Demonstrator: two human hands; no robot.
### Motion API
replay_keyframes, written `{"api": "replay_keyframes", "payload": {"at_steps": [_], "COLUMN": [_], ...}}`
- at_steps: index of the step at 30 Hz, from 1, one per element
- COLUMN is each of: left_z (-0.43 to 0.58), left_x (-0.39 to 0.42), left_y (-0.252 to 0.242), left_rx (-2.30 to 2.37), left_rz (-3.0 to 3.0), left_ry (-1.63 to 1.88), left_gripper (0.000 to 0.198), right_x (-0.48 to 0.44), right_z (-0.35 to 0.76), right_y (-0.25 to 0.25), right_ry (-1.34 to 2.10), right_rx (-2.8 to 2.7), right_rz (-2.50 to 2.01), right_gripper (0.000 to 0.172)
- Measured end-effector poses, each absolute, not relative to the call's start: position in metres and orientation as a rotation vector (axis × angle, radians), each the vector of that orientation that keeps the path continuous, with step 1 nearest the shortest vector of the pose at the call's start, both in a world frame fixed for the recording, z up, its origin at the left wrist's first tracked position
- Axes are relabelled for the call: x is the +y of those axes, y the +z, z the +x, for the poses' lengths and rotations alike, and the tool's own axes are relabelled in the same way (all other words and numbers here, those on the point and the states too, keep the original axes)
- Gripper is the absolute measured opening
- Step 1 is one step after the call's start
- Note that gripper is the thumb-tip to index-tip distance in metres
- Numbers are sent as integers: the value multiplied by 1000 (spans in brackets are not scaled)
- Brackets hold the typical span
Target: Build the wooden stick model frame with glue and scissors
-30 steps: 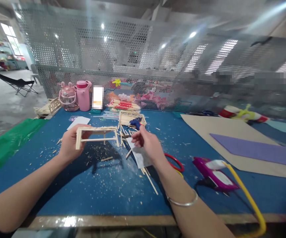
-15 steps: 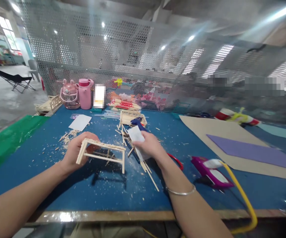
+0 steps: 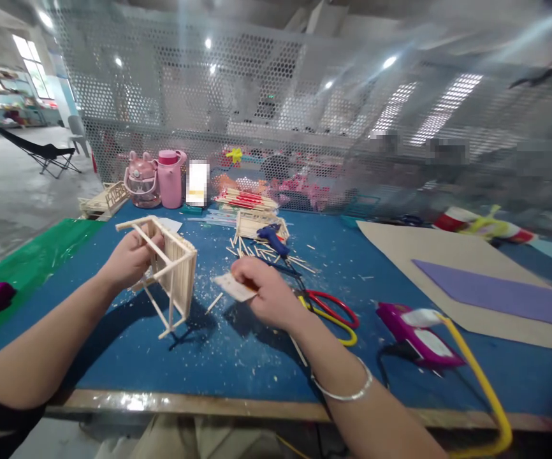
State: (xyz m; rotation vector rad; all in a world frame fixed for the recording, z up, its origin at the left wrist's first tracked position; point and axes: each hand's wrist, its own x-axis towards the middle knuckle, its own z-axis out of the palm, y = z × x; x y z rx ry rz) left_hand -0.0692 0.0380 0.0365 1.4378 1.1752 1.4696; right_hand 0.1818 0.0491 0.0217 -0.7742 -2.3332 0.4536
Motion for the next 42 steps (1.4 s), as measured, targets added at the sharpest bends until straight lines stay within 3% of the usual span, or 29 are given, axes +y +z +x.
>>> {"api": "replay_keyframes", "payload": {"at_steps": [4,7,10,14,18,22,29,34,37,42], "left_z": [-53,-44,-36,-19,1,12,-11,-25,-13,9], "left_x": [39,38,39,49,67,81,72,20,-15,-25], "left_y": [32,27,26,31,34,28,13,7,11,26], "left_rx": [1063,1006,967,900,776,784,943,1226,1126,1386], "left_rz": [1390,1451,1405,1282,1223,1228,1277,830,844,1130], "left_ry": [1258,1150,1118,1149,1246,1196,1145,1669,1749,1601], "left_gripper": [45,42,43,47,51,54,43,26,42,62], "right_x": [40,49,56,41,23,20,17,18,18,15], "right_z": [166,157,160,169,170,162,151,147,143,146], "right_y": [8,1,7,20,18,7,3,1,-2,-4], "right_ry": [113,-93,13,273,235,177,232,277,292,459], "right_rx": [-2764,-2658,-2327,-2009,-1923,-1932,-1949,-2020,-2078,-2237], "right_rz": [-845,-1153,-1188,-686,-424,-576,-728,-786,-745,-600], "right_gripper": [23,17,19,18,25,36,29,24,27,33]}}
